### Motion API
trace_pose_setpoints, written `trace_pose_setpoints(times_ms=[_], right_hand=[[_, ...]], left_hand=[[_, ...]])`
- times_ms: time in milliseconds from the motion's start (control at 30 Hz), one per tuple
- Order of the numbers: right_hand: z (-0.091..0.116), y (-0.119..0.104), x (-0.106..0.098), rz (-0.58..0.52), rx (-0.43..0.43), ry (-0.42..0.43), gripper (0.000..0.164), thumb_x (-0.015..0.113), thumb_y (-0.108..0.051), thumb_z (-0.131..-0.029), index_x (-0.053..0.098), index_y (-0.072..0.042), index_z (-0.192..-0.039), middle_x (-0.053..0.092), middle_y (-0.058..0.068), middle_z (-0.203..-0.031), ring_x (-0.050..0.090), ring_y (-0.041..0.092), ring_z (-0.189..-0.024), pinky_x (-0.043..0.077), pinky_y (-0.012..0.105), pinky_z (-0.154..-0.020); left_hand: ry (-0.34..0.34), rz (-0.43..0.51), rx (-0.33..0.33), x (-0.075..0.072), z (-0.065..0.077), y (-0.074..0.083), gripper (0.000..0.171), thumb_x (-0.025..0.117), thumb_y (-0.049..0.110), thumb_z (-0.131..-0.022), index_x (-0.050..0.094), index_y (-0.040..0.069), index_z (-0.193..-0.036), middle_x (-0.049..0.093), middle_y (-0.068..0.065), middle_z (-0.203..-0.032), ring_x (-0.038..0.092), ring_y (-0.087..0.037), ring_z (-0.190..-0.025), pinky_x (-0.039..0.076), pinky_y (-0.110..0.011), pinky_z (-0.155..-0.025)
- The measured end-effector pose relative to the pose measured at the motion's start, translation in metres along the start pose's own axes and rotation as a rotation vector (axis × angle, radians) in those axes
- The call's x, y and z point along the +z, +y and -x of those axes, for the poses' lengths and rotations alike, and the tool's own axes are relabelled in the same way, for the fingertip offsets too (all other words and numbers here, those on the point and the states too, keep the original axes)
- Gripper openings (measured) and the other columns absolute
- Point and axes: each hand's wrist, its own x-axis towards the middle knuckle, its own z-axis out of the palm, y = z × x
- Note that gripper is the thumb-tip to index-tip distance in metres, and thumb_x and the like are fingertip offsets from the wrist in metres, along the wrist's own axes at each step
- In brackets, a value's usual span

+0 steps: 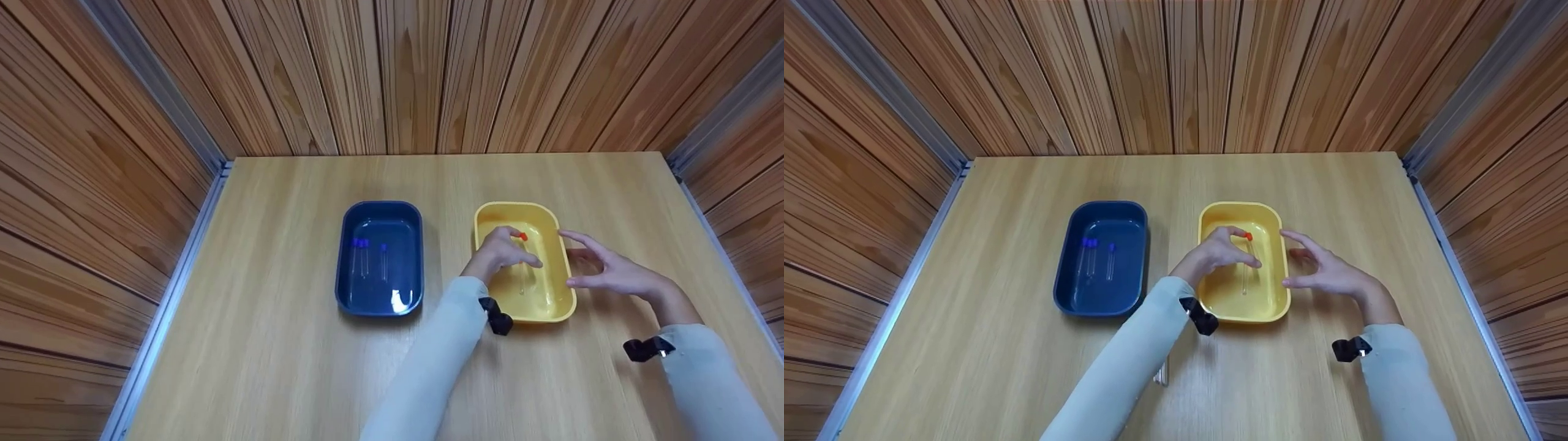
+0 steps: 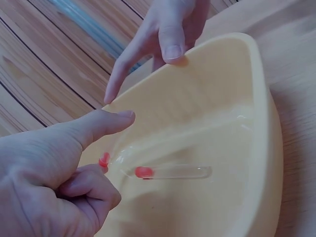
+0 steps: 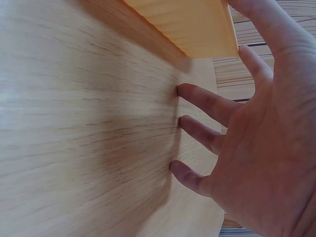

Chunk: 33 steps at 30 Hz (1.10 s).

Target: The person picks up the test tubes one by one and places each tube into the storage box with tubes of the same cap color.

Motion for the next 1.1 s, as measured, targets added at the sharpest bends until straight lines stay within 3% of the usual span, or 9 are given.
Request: trace_pose_setpoints(times_ms=[333,500,700,933,1100], right_hand=[[0.002,-0.001,-0.002,0.017,0.003,-0.012,0.104,0.079,-0.024,-0.105,0.009,-0.026,-0.182,0.02,0.033,-0.185,0.023,0.066,-0.167,0.017,0.098,-0.118],[0.002,-0.002,-0.002,0.02,-0.011,-0.014,0.104,0.079,-0.022,-0.105,0.009,-0.024,-0.182,0.017,0.032,-0.186,0.024,0.067,-0.166,0.017,0.098,-0.119],[0.002,-0.002,-0.002,0.021,-0.017,-0.014,0.105,0.079,-0.021,-0.105,0.009,-0.024,-0.182,0.019,0.032,-0.186,0.026,0.066,-0.166,0.019,0.097,-0.119],[0.002,-0.002,0.0,0.001,-0.012,-0.009,0.105,0.08,-0.02,-0.104,0.01,-0.025,-0.182,0.029,0.035,-0.181,0.026,0.066,-0.166,0.019,0.097,-0.119],[0.001,-0.003,0.001,-0.004,-0.009,-0.016,0.105,0.079,-0.021,-0.104,0.009,-0.025,-0.182,0.029,0.035,-0.181,0.025,0.066,-0.167,0.017,0.098,-0.118]], left_hand=[[-0.018,-0.066,-0.058,0.005,0.006,0.0,0.072,0.102,0.016,-0.082,0.068,0.016,-0.145,0.07,0.003,-0.133,0.061,-0.013,-0.112,0.054,-0.029,-0.115],[-0.015,-0.11,-0.024,0.013,-0.01,-0.01,0.077,0.105,0.018,-0.079,0.07,0.018,-0.147,0.073,0.005,-0.139,0.064,-0.01,-0.115,0.055,-0.028,-0.115],[-0.024,-0.238,0.02,0.026,-0.042,-0.024,0.084,0.109,0.025,-0.073,0.073,0.026,-0.149,0.077,0.011,-0.131,0.065,-0.003,-0.107,0.056,-0.018,-0.103],[-0.013,-0.279,0.064,0.029,-0.051,-0.031,0.084,0.109,0.026,-0.071,0.074,0.03,-0.148,0.076,0.016,-0.105,0.067,-0.002,-0.096,0.055,-0.016,-0.087],[0.0,-0.289,0.071,0.028,-0.048,-0.032,0.086,0.108,0.022,-0.073,0.071,0.028,-0.15,0.069,0.015,-0.101,0.06,-0.004,-0.094,0.052,-0.015,-0.088]])
